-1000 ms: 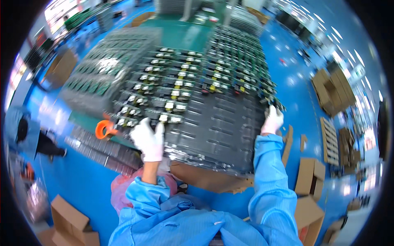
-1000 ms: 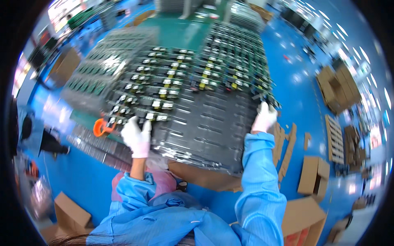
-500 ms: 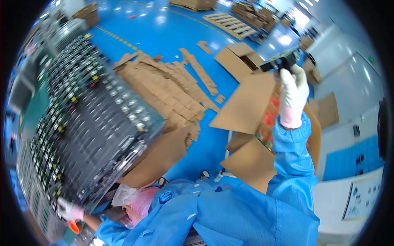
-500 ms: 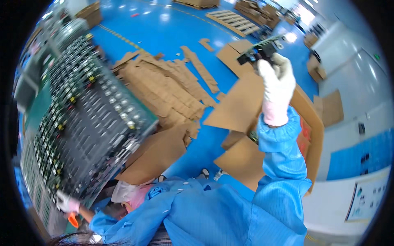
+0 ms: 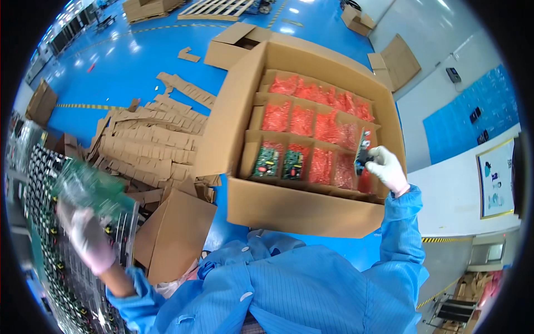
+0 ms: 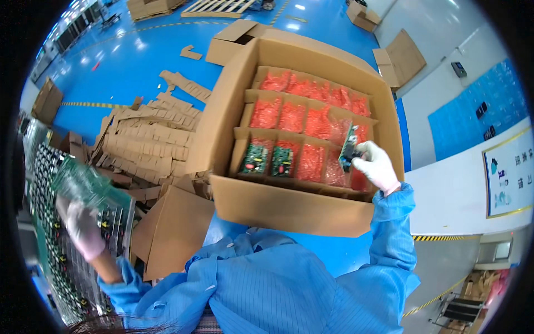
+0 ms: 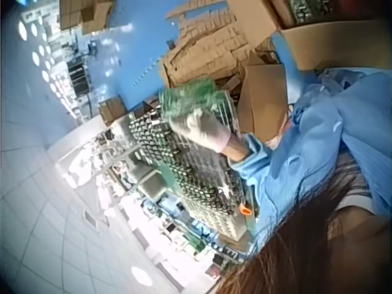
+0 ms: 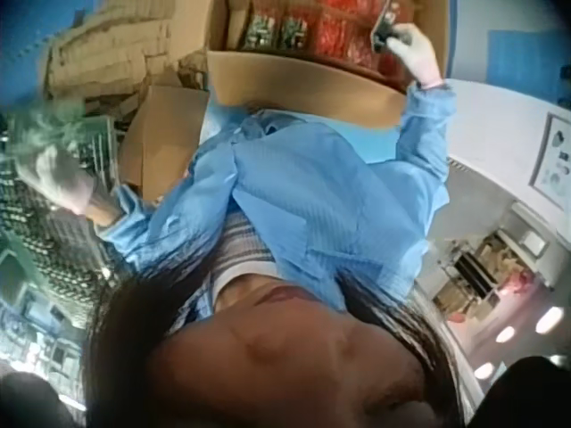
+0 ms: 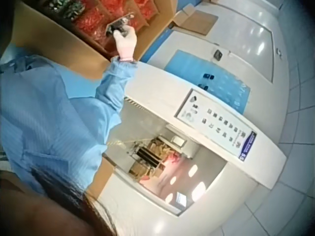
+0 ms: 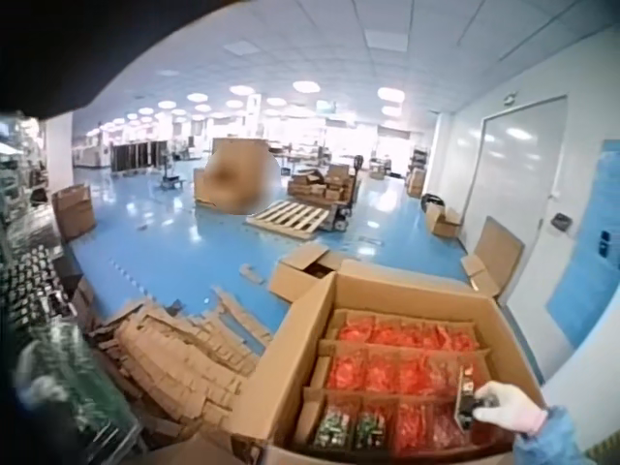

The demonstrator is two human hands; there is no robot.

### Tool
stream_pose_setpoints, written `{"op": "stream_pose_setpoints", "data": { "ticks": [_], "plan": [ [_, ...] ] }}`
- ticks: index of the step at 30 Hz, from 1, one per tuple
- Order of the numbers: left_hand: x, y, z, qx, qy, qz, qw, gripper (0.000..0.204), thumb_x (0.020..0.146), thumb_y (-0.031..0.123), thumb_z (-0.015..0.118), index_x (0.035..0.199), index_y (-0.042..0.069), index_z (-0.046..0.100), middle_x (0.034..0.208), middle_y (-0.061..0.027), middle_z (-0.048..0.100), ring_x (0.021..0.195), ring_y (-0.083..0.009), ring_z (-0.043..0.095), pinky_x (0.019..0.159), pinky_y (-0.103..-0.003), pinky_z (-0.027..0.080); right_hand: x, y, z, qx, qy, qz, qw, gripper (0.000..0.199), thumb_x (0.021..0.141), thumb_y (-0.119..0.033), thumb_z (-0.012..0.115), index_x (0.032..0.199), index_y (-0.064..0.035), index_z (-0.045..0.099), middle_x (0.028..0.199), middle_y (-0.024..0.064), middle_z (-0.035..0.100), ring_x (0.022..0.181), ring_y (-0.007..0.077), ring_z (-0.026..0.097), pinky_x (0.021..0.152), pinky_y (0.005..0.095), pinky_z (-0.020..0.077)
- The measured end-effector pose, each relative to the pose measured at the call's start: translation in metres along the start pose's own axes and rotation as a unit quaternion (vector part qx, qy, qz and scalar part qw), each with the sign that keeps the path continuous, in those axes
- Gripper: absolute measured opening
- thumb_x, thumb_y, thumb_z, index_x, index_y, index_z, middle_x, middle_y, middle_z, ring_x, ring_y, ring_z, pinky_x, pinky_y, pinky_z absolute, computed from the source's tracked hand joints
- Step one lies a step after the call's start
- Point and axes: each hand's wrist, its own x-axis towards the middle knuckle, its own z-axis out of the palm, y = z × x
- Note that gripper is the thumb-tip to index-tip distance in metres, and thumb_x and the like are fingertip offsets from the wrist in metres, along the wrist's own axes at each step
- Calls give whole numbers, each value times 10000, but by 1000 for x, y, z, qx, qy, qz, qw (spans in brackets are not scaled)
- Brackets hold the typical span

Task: Pack electronic circuit boards into bubble wrap and organize them into partitioned cardboard shipping boxes.

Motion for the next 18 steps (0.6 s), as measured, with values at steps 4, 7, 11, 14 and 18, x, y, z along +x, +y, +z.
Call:
{"op": "stream_pose_setpoints", "data": {
  "ticks": [4,7,11,14,18],
  "plan": [
    [4,-67,211,-142,-234,-174,946,458,684,-44,569,1131,18,489,1011,-144,559,768,-201,578,682,-290,501,8,65,-9,-64,-100,52,992,289,699,-19,617,982,2,559,818,70,557,696,134,483,666,228,421],
    [-20,-123,305,-99,-392,-211,890,222,756,41,643,962,-19,584,924,-129,621,666,-158,579,654,-235,487,21,90,-1,-64,-128,69,987,311,687,-6,622,993,-5,564,784,55,552,678,124,473,637,229,423],
    [-63,-190,389,90,-603,135,781,164,646,30,614,808,44,601,810,-70,603,713,-224,568,645,-316,469,37,117,13,-233,-149,-39,960,282,688,-87,606,956,-10,567,751,127,603,643,258,560,608,342,459],
    [-104,-231,412,279,-635,417,587,56,700,91,569,746,72,594,804,-79,567,756,-276,544,656,-350,482,44,120,30,-365,-177,-71,911,262,695,-152,597,915,-15,557,765,170,621,674,343,588,620,405,471],
    [-135,-253,427,365,-698,378,486,64,734,130,547,762,92,589,845,-93,561,766,-293,545,667,-370,490,49,120,41,-431,-225,-33,873,260,707,-219,587,874,-25,540,798,202,627,732,399,589,642,449,473]
  ]
}}
